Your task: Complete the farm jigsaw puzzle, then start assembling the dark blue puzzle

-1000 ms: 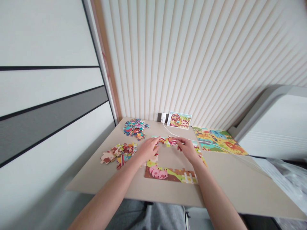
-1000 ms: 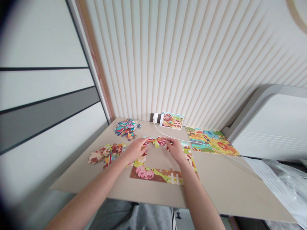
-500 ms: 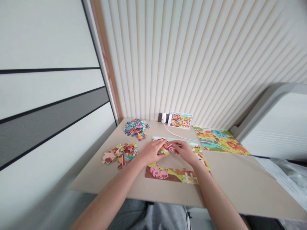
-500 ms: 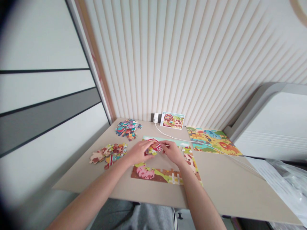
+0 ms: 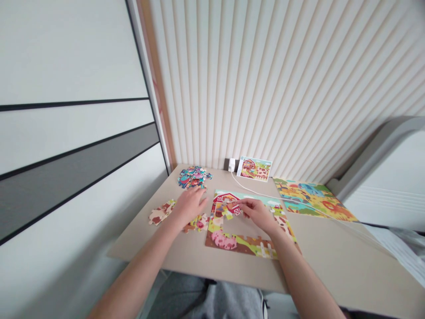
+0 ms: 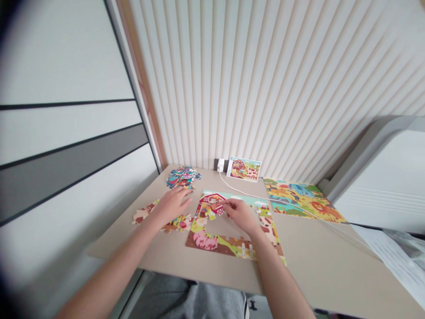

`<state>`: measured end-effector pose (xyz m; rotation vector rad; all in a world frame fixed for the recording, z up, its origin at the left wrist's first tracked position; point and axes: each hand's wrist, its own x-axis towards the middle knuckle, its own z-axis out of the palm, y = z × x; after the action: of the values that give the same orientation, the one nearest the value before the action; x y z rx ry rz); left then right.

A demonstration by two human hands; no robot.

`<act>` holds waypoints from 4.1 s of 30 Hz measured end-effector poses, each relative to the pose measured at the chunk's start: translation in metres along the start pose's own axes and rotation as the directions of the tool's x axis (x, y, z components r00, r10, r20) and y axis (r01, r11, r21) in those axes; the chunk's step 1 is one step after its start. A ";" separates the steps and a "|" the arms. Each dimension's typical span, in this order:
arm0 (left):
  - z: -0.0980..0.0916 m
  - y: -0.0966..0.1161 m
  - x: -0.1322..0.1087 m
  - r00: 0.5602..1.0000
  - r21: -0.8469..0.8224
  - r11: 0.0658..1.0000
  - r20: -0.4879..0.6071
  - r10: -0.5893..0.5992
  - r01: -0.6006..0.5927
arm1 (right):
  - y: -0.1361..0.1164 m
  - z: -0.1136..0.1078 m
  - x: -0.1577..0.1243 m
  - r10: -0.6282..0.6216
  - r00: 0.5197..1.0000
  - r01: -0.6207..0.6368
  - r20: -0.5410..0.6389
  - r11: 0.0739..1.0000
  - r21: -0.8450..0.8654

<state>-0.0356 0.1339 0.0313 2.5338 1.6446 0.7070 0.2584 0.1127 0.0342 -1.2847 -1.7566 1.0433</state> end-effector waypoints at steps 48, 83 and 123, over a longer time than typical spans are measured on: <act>-0.004 -0.109 -0.020 0.939 -0.652 0.723 -0.047 -0.340 0.229 | -0.010 0.076 -0.020 -0.118 0.976 0.131 0.185 0.990 -0.057; 0.012 -0.062 -0.030 0.999 -0.024 1.000 0.042 0.010 -0.009 | -0.020 0.080 -0.028 -0.499 0.746 0.654 0.441 0.675 -0.342; -0.023 -0.056 -0.077 0.990 -0.094 0.994 -0.127 -0.065 0.054 | -0.013 0.075 -0.028 -0.479 0.773 0.629 0.416 0.665 -0.403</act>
<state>-0.1185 0.0867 0.0090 2.4132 1.6771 0.9363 0.1943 0.0686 0.0122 -0.7754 -2.5628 0.3872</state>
